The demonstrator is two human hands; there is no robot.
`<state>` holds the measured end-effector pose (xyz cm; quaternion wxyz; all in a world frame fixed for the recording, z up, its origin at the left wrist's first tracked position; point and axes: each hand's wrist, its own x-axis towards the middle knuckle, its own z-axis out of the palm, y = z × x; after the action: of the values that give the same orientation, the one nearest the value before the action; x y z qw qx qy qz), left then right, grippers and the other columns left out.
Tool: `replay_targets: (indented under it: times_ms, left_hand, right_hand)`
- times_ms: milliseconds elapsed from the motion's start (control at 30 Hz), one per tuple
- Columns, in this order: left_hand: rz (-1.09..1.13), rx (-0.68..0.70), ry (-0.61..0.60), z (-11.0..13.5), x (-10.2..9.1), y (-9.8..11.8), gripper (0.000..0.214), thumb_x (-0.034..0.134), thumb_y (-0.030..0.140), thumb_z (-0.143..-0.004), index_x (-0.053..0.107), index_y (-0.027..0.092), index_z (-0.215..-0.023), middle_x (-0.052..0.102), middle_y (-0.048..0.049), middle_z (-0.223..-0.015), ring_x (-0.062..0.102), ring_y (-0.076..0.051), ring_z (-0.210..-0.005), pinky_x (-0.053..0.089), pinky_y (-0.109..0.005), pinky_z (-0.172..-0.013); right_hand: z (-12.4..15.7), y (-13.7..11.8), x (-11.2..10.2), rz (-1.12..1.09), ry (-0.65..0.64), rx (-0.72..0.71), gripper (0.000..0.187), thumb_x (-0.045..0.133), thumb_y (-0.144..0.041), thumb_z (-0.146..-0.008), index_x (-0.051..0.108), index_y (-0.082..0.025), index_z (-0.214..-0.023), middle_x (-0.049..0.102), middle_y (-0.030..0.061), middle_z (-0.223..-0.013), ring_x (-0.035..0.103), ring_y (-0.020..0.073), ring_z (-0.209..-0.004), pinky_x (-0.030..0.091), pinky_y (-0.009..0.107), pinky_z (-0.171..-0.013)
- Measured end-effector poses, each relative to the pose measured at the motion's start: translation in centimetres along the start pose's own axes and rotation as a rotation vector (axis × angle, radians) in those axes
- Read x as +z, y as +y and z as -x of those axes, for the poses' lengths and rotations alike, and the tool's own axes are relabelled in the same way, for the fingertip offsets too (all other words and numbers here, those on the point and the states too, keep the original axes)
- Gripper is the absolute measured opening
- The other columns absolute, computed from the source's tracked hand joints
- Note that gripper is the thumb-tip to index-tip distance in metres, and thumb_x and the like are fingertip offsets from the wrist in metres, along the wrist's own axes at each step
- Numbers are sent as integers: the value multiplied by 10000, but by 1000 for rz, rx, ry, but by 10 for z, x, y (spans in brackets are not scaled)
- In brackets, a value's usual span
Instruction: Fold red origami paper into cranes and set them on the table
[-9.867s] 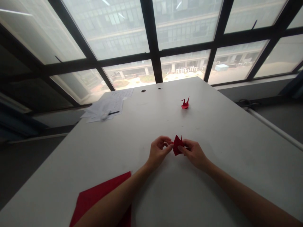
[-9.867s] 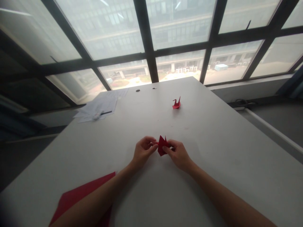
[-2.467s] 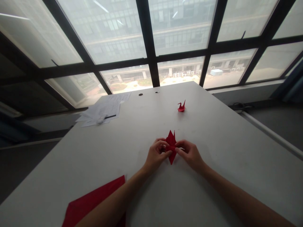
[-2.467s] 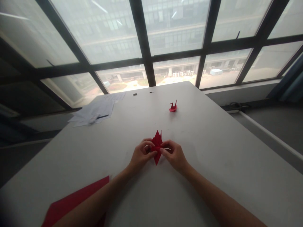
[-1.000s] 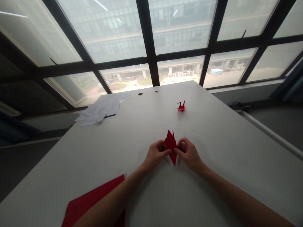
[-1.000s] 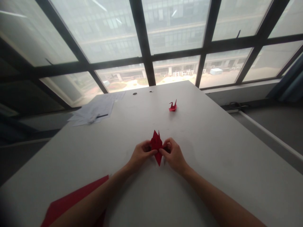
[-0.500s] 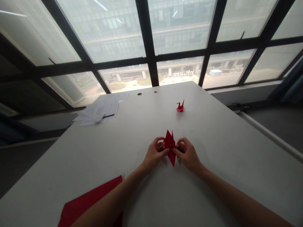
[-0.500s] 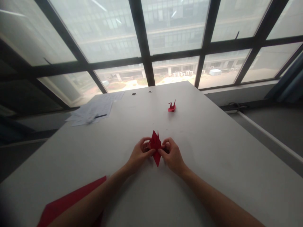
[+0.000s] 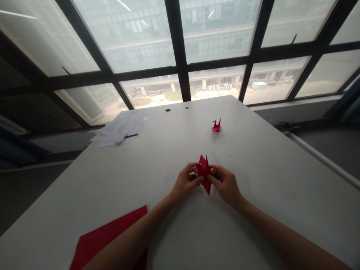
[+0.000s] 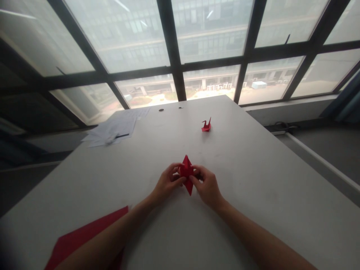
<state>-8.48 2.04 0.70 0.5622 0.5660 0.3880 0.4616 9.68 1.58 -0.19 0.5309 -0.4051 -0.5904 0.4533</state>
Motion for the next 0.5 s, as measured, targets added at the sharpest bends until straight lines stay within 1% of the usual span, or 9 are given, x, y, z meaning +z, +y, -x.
replay_targets:
  times_ms: [100,200,267,300,333,400,433,500]
  left_hand:
    - [-79,-18,10,-1,1,3,304,783,299,-790,666,139,-1020,677,-70,-918,644,-166,-782,520,-258,-693]
    - [-111,34,54,0,1,6,230,785,298,-782,710,144,-936,653,-90,-1027,648,-194,-887,548,-283,-747]
    - [-86,64,68,0,0,6,193,799,294,-764,722,143,-857,627,-99,-1112,645,-213,-962,559,-311,-807]
    - [-62,61,66,0,-1,6,188,801,294,-762,724,142,-840,632,-101,-1123,649,-221,-978,558,-324,-830]
    - [-38,44,57,0,-2,5,191,801,295,-765,727,139,-845,654,-104,-1102,658,-225,-971,555,-336,-844]
    - [-9,-14,31,0,-4,4,217,796,303,-775,735,126,-887,711,-107,-994,681,-233,-918,546,-348,-840]
    - [-6,-42,20,0,-5,4,238,795,310,-778,739,118,-908,730,-106,-940,689,-235,-884,542,-349,-829]
    - [-17,-70,17,1,-5,4,269,796,323,-778,743,109,-931,749,-106,-896,695,-237,-844,535,-343,-809]
  right_hand:
    - [3,-1,3,76,32,-78,241,673,-248,-851,672,-212,-1089,714,57,-921,670,207,-811,561,345,-758]
    - [3,-2,5,150,51,-153,204,668,-239,-860,675,-232,-1064,711,53,-906,662,202,-789,557,347,-751]
    - [2,-4,4,189,65,-189,175,676,-249,-861,678,-240,-1036,693,47,-883,646,197,-765,549,343,-731]
    - [1,-5,4,210,74,-205,181,689,-261,-854,681,-242,-1034,682,52,-899,638,201,-781,543,346,-733]
    - [0,-6,3,232,82,-218,198,705,-273,-844,684,-242,-1039,671,62,-935,631,212,-821,536,353,-748]
    - [-2,-7,1,265,81,-234,212,733,-286,-825,695,-242,-1028,652,76,-998,612,235,-919,515,373,-805]
    - [-3,-7,0,265,69,-232,189,736,-285,-823,700,-241,-1003,653,74,-996,603,241,-943,503,380,-828]
    - [-4,-7,-1,236,31,-205,89,719,-271,-836,697,-236,-916,664,53,-916,599,231,-907,486,378,-828]
